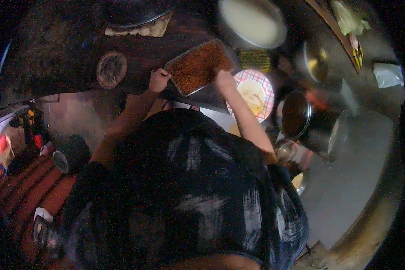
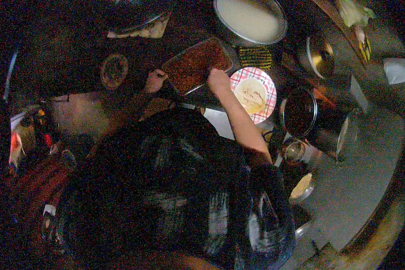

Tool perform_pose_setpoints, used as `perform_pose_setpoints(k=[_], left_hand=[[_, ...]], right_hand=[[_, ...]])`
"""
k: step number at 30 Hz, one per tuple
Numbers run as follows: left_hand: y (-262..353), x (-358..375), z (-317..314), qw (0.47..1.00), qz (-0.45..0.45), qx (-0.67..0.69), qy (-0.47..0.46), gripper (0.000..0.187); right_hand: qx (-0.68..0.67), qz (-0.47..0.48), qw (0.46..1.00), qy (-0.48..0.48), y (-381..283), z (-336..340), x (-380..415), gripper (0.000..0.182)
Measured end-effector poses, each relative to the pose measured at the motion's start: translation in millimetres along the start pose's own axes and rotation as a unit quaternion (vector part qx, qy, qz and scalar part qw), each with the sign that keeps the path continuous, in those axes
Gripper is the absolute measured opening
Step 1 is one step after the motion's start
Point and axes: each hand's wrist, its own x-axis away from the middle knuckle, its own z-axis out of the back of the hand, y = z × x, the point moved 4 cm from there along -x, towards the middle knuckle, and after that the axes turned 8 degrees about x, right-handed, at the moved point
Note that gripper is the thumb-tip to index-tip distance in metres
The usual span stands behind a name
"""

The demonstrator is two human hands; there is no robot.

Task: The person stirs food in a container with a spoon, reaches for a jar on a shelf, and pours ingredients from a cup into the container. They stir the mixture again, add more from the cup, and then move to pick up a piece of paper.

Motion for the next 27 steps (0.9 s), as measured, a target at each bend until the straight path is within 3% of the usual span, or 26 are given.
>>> perform_pose_setpoints(k=[2, 6, 8, 11, 15, 17, 21, 23, 27], left_hand=[[56, -3, 1, 0.986, 0.055, -0.158, -0.015, 0.017], [28, 2, 3, 0.990, 0.067, -0.122, -0.027, 0.016], [-7, 6, 4, 0.999, 0.020, -0.022, -0.015, 0.016], [9, 6, 8, 0.997, -0.024, 0.067, -0.002, 0.016], [20, 5, 4, 0.996, -0.038, -0.080, -0.008, 0.016], [17, 7, 5, 0.992, 0.085, -0.091, -0.037, 0.016], [33, 9, 5, 0.979, 0.137, -0.146, -0.043, 0.015], [4, 12, 7, 0.997, 0.058, 0.049, -0.011, 0.015], [-7, 14, 8, 0.995, 0.098, 0.034, -0.004, 0.016]], right_hand=[[-0.004, -0.018, 1.000, 0.013, -2, 17, 12, 0.017], [0.015, -0.044, 0.998, 0.047, 8, 42, 25, 0.017], [0.017, -0.070, 0.997, 0.040, 9, 40, 26, 0.018], [0.017, -0.086, 0.996, 0.026, 7, 19, 22, 0.020], [-0.018, -0.051, 0.998, 0.044, -4, -4, 16, 0.021], [-0.003, -0.054, 0.998, 0.023, 1, 1, 20, 0.022], [0.000, -0.066, 0.995, 0.079, 17, 30, 42, 0.024], [0.009, -0.082, 0.993, 0.090, 28, 25, 42, 0.024], [0.000, -0.107, 0.993, 0.047, 27, -5, 35, 0.024]])
